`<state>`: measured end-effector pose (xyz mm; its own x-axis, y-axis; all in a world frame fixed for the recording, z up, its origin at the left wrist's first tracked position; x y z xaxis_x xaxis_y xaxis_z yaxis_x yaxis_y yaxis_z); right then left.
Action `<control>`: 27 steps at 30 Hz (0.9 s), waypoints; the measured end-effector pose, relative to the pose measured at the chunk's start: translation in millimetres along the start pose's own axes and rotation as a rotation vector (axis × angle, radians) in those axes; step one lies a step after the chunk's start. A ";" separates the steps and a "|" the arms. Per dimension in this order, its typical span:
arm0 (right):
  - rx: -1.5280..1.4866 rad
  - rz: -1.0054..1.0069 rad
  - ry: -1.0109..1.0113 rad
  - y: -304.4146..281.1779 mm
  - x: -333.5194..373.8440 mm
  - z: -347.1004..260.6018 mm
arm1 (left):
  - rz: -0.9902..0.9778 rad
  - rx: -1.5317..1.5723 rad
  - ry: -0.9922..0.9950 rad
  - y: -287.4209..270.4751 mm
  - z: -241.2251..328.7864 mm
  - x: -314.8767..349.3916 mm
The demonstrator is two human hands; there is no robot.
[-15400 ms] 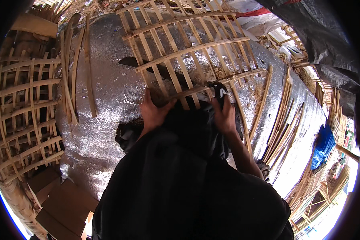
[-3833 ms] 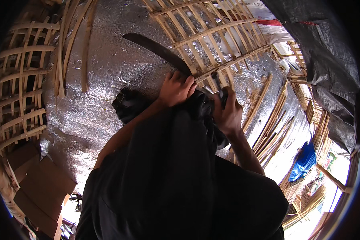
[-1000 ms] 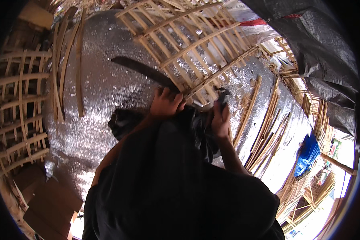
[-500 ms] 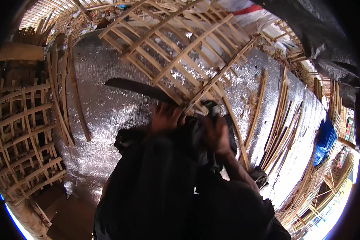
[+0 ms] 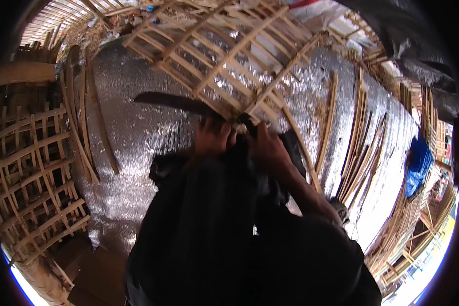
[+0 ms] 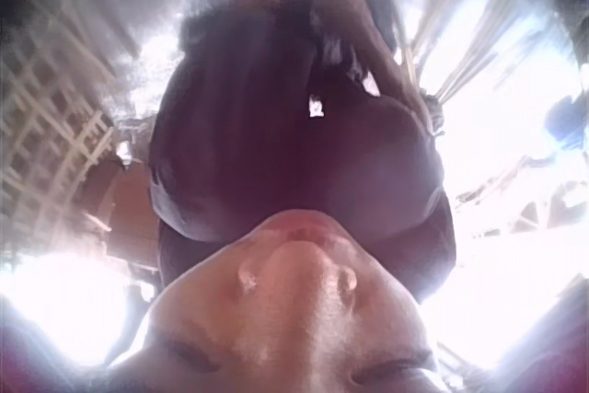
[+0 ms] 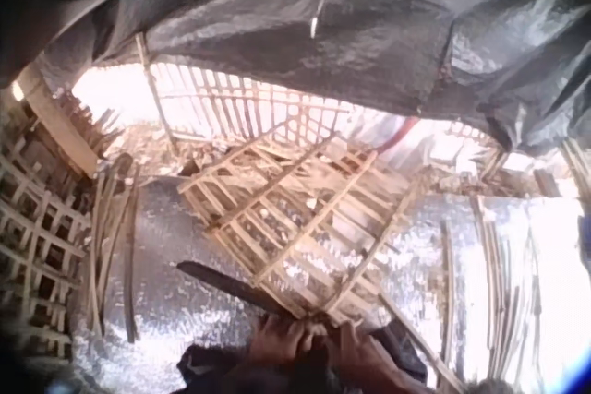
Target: The person assembles a bamboo lattice by hand, using a machete to trim bamboo strips and a hammer to tap pieces into place.
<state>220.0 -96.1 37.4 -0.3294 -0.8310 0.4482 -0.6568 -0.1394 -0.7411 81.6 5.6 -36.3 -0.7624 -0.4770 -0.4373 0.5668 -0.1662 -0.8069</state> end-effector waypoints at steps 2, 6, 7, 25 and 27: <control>0.342 0.448 -0.273 -24.8 5.0 -0.9 | -0.014 -0.065 0.018 6.0 -1.9 -1.7; 0.305 0.527 -0.205 36.3 4.7 56.8 | 0.003 -0.069 0.070 21.1 -0.8 10.1; 0.445 0.469 -0.346 31.7 2.6 47.8 | -0.011 -0.056 0.077 18.9 -3.8 13.7; -0.371 0.489 0.058 -5.9 25.3 30.8 | -0.093 0.039 0.072 2.1 4.0 7.4; 0.006 0.288 0.067 23.3 4.3 44.7 | -0.060 0.076 0.070 6.5 -2.2 9.6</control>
<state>233.6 -127.1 -0.3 -0.5460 -0.7994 0.2507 -0.5258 0.0940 -0.8454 77.3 1.8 -46.6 -0.8140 -0.4030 -0.4184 0.5399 -0.2591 -0.8009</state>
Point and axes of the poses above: each hand's wrist, its own x-axis away from the middle knuckle, its own y-axis out of the palm, z = x × y, the point moved 4 cm from there along -x, towards the middle knuckle, and after that the axes turned 4 degrees about y, right-handed, at the moved point
